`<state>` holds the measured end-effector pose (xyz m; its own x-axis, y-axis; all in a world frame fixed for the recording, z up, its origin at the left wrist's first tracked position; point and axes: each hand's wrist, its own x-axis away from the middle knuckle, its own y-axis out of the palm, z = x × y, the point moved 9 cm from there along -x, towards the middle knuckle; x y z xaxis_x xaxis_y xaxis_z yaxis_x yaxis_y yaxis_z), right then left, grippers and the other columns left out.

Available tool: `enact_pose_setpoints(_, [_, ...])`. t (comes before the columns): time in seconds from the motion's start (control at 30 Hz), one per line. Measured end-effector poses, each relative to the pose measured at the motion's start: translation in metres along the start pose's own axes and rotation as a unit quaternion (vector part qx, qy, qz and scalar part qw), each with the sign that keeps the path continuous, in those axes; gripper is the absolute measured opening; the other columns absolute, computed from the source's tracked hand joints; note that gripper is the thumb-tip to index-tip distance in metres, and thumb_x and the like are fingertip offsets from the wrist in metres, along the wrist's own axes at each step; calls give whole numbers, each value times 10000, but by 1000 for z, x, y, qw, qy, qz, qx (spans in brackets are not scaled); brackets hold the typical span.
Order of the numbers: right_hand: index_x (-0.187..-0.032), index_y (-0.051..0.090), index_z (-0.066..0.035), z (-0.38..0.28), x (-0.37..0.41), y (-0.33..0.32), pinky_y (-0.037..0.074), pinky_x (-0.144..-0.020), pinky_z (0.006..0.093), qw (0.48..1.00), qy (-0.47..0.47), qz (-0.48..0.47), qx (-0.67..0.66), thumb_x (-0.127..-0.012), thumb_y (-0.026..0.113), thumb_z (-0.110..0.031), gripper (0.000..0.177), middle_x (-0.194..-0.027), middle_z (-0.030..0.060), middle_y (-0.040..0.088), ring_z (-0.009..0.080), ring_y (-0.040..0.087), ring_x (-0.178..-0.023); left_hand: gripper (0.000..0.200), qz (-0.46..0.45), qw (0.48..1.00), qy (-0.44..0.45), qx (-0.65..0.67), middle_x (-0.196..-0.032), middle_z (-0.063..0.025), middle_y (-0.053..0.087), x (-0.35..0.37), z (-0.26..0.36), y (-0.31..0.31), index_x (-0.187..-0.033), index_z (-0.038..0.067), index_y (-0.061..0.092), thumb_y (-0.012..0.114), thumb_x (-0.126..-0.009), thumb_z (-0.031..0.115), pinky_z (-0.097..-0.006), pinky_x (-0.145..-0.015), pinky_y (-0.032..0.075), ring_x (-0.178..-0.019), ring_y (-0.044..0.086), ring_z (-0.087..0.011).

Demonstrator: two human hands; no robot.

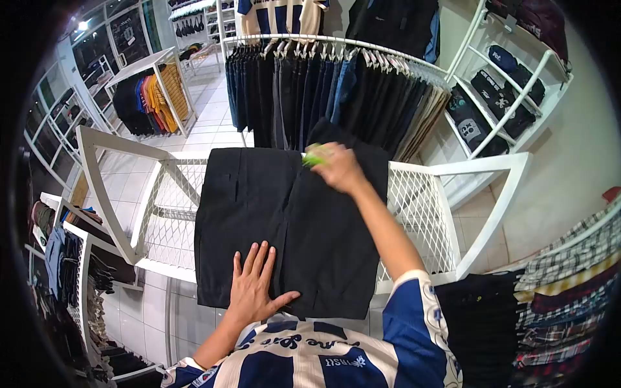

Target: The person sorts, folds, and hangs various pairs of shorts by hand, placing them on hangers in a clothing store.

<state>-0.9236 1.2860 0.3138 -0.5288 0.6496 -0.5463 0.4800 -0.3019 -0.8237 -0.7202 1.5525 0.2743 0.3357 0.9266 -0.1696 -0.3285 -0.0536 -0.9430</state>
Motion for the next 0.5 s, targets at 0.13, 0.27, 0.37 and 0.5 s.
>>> enact_pose_setpoints(0.13, [-1321, 661, -204, 158, 36, -36, 492, -898, 528, 873, 397, 36, 282, -957, 689, -344, 390, -1178, 170, 647, 378, 632, -1096, 1131, -5, 1000, -1, -4, -1656, -211, 345, 0, 0, 0, -1570, -13, 407, 565, -843, 839, -619, -1257, 103, -1572, 249, -357])
enact_pose_setpoints(0.27, [-1356, 649, -175, 19, -4, -30, 479, -1006, 495, 983, 107, 140, -60, -926, 755, -335, 471, -1247, 157, 637, 374, 615, -1178, 1122, -8, 1000, -22, 20, -1660, -207, 338, 0, -4, -2, -1570, -7, 411, 561, -847, 838, -615, -1255, 114, -1563, 270, -357])
enact_pose_setpoints(0.37, [-1341, 661, -160, -4, -6, 2, 471, -1011, 481, 994, 100, 26, -27, -934, 745, -283, 433, -1266, 143, 637, 343, 613, -1192, 1070, -11, 999, -8, 31, -1652, -211, 347, 1, -6, -9, -1567, -7, 413, 555, -882, 802, -612, -1257, 122, -1559, 278, -358])
enact_pose_setpoints(0.5, [-1329, 648, -91, 3, -24, -18, 504, -974, 465, 968, 207, 126, 68, -937, 731, -211, 419, -1201, 157, 650, 364, 636, -1119, 786, -4, 994, 30, 106, -1612, -219, 410, 7, -20, -25, -1528, 33, 490, 602, -982, 587, -585, -1244, 204, -1529, 334, -378])
